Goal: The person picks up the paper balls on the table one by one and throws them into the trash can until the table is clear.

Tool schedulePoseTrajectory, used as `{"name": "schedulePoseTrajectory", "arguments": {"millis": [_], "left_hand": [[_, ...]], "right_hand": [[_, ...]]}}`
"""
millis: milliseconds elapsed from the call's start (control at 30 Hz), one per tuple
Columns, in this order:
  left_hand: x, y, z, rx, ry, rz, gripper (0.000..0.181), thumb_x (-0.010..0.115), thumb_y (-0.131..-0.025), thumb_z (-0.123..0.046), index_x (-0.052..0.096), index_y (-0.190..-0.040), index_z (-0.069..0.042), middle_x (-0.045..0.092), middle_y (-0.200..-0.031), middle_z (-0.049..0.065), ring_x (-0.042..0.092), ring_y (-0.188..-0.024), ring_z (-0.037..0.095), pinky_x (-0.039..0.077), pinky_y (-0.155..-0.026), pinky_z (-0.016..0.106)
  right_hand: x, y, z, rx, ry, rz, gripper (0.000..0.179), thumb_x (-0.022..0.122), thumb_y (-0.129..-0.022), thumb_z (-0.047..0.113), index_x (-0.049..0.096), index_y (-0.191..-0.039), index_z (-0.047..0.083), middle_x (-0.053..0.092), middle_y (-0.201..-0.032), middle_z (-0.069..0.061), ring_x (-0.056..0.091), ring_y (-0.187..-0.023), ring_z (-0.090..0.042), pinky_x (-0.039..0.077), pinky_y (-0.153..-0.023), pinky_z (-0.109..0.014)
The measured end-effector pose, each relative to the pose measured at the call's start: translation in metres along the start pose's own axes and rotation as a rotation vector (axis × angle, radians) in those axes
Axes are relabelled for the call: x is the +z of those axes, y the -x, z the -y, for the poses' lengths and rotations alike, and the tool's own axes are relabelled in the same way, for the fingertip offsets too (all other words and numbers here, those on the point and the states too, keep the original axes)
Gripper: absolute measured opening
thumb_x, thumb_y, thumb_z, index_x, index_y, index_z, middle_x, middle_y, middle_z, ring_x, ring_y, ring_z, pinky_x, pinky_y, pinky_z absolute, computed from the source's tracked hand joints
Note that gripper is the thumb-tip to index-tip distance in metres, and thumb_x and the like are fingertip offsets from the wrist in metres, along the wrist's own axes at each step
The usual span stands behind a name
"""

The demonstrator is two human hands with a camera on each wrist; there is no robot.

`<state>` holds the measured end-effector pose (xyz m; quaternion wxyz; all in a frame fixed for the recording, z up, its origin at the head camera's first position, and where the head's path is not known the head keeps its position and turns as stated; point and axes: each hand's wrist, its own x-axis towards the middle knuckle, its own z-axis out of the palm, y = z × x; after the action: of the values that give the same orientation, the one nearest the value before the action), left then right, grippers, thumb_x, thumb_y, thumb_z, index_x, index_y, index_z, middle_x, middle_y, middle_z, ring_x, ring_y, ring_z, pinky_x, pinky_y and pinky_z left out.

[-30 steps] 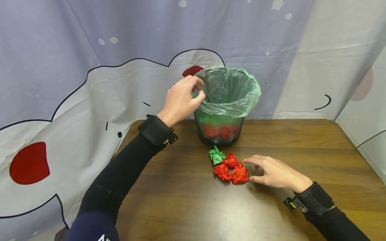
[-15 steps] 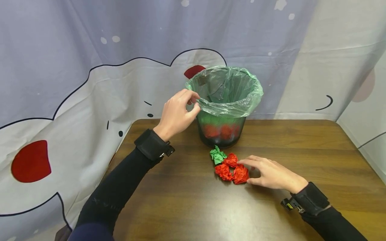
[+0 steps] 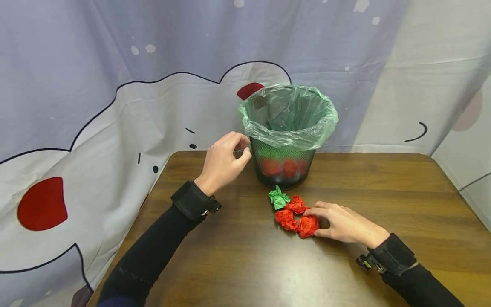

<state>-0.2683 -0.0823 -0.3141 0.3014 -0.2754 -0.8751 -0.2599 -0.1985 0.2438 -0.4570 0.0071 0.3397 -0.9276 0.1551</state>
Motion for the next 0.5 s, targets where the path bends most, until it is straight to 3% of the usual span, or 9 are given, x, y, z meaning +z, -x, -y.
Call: {"name": "schedulePoseTrajectory", "arguments": {"millis": [233, 500], "left_hand": [[0.010, 0.014, 0.002, -0.013, 0.003, 0.012, 0.013, 0.051, -0.083, -0.024, 0.060, -0.091, -0.021, 0.052, -0.083, -0.011, 0.047, -0.075, 0.003, 0.040, -0.062, 0.025], [0.020, 0.028, 0.006, -0.035, 0.003, 0.044, 0.012, 0.052, -0.082, -0.024, 0.060, -0.091, -0.021, 0.051, -0.082, -0.013, 0.048, -0.075, 0.003, 0.042, -0.063, 0.025]], "right_hand": [[0.004, -0.001, 0.000, 0.000, -0.032, -0.010, 0.042, 0.073, -0.075, 0.039, 0.060, -0.113, 0.031, 0.054, -0.112, 0.014, 0.055, -0.099, -0.006, 0.047, -0.084, -0.032], [0.003, -0.002, 0.003, 0.009, -0.078, 0.001, 0.038, 0.076, -0.073, 0.032, 0.058, -0.105, 0.027, 0.054, -0.100, 0.017, 0.053, -0.082, -0.005, 0.044, -0.072, -0.025]]}}
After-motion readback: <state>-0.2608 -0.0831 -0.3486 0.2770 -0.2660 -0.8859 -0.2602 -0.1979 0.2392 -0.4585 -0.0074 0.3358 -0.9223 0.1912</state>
